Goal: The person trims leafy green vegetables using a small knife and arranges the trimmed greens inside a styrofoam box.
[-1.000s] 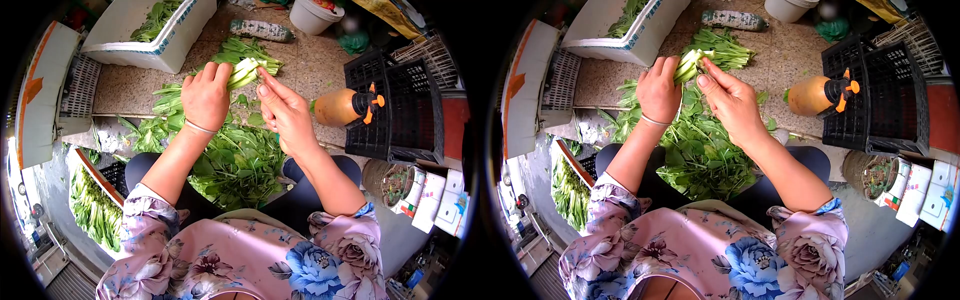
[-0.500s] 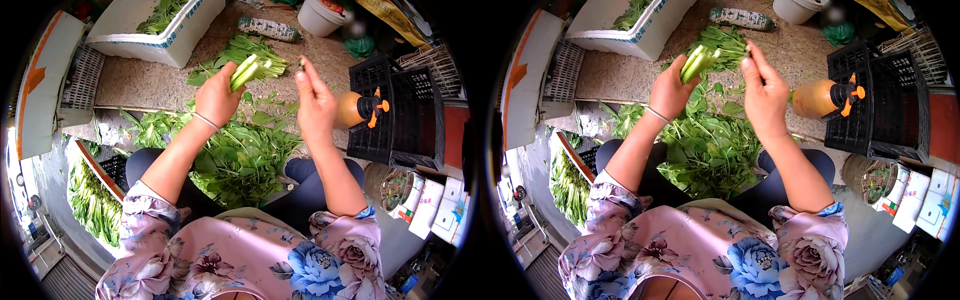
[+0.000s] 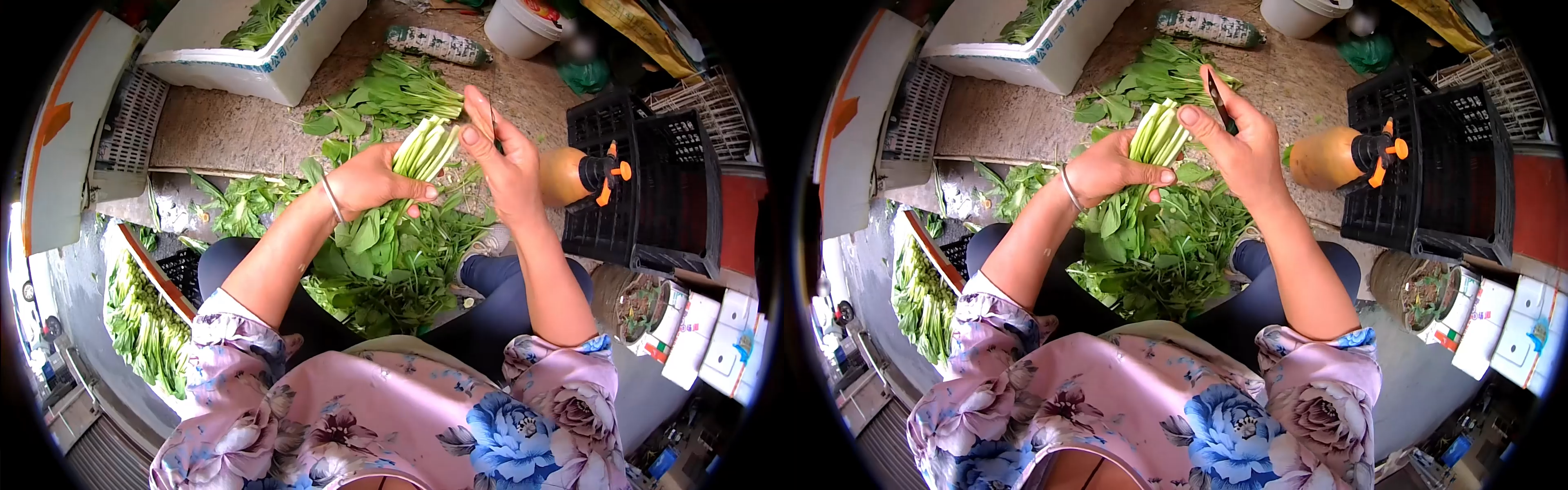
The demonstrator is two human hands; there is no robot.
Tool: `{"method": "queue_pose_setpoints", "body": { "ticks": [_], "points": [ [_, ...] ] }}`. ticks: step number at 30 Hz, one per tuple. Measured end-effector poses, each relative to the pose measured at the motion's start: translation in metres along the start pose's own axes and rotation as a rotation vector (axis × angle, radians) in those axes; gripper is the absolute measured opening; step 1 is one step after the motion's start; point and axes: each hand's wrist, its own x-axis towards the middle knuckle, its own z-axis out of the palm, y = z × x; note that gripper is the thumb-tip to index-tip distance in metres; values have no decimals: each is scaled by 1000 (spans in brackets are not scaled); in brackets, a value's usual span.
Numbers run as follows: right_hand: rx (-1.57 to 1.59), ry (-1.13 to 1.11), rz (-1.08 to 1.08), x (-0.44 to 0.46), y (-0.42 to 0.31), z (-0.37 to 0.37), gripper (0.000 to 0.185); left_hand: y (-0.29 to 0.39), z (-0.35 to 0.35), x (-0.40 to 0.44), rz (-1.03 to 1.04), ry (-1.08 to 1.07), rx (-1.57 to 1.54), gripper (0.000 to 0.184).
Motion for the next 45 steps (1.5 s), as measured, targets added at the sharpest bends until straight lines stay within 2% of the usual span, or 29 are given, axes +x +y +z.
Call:
{"method": "queue_pose_setpoints", "body": {
  "ticks": [1, 2, 4, 5, 7, 8, 9, 10, 12, 13, 14, 16, 17, 18, 20, 22, 24, 25, 26, 27, 28, 30, 32, 34, 38, 45],
  "points": [
    [29, 61, -75, 1, 2, 0, 61, -4, -2, 2, 21, -52, -45, 32],
    [-8, -87, 16, -4, -1, 3, 58, -5, -4, 2, 47, -90, -86, 32],
    [-20, -121, 71, -8, -5, 10, 53, -3, -4, -2, 52, -139, -13, 26],
    [67, -44, 69, -7, -5, 7, 48, -14, -5, 5, 98, -122, -72, 25],
    [251, 121, 57, 0, -16, 8, 52, -10, -11, 9, 179, -96, 195, 27],
    [176, 92, 38, 5, -18, -6, 52, -9, -12, 9, 216, 30, 263, 29],
    [226, 167, 121, 8, -21, -12, 49, 2, -13, 0, 235, 135, 474, 31],
    [344, 189, 166, 9, -9, -33, 41, 2, -14, -2, 261, 209, 382, 36],
    [533, 259, 233, 7, -6, -45, 31, 2, -23, -4, 613, 476, 589, 37],
    [548, 126, 220, 4, -10, -47, 27, 5, -33, -14, 624, 521, 595, 37],
    [542, 97, 207, 4, -20, -34, 27, 17, -35, -36, 609, 667, 681, 37],
    [619, -173, 155, -12, -38, -13, 29, 31, -41, -78, 580, 903, 896, 32],
    [597, -167, 166, -20, -61, 11, 32, 34, -42, -110, 653, 1025, 996, 31],
    [583, -180, 171, -31, -80, 36, 32, 34, -42, -143, 615, 1159, 1106, 30],
    [576, -329, 24, -56, -117, 85, 34, 25, -47, -214, 417, 1334, 1374, 27],
    [590, -517, -196, -81, -150, 131, 35, 8, -60, -283, -18, 1326, 1516, 28],
    [786, -626, -327, -105, -180, 169, 36, -12, -72, -346, -514, 1212, 1498, 25],
    [817, -537, -412, -121, -197, 193, 42, -29, -86, -370, -720, 1190, 1459, 27],
    [759, -503, -422, -121, -200, 178, 42, -58, -100, -397, -737, 1228, 1499, 29],
    [1374, -723, -1, -119, -204, 153, 30, -70, -110, -415, -984, 1142, 1392, 33],
    [1428, -825, -14, -118, -210, 153, 30, -100, -128, -438, -1010, 1148, 1347, 33],
    [1225, -976, -237, -119, -215, 166, 31, -138, -150, -463, -1125, 1134, 1186, 36],
    [1148, -1064, -316, -116, -217, 179, 31, -161, -156, -465, -1131, 1176, 1135, 38],
    [1129, -1109, -341, -113, -217, 187, 31, -173, -162, -467, -1079, 1263, 1044, 29],
    [1137, -1137, -357, -110, -214, 195, 31, -163, -170, -465, -1113, 1116, 1110, 31],
    [1195, -1180, -389, -108, -209, 191, 32, -149, -175, -466, -1112, 1011, 1189, 38]
  ]
}}
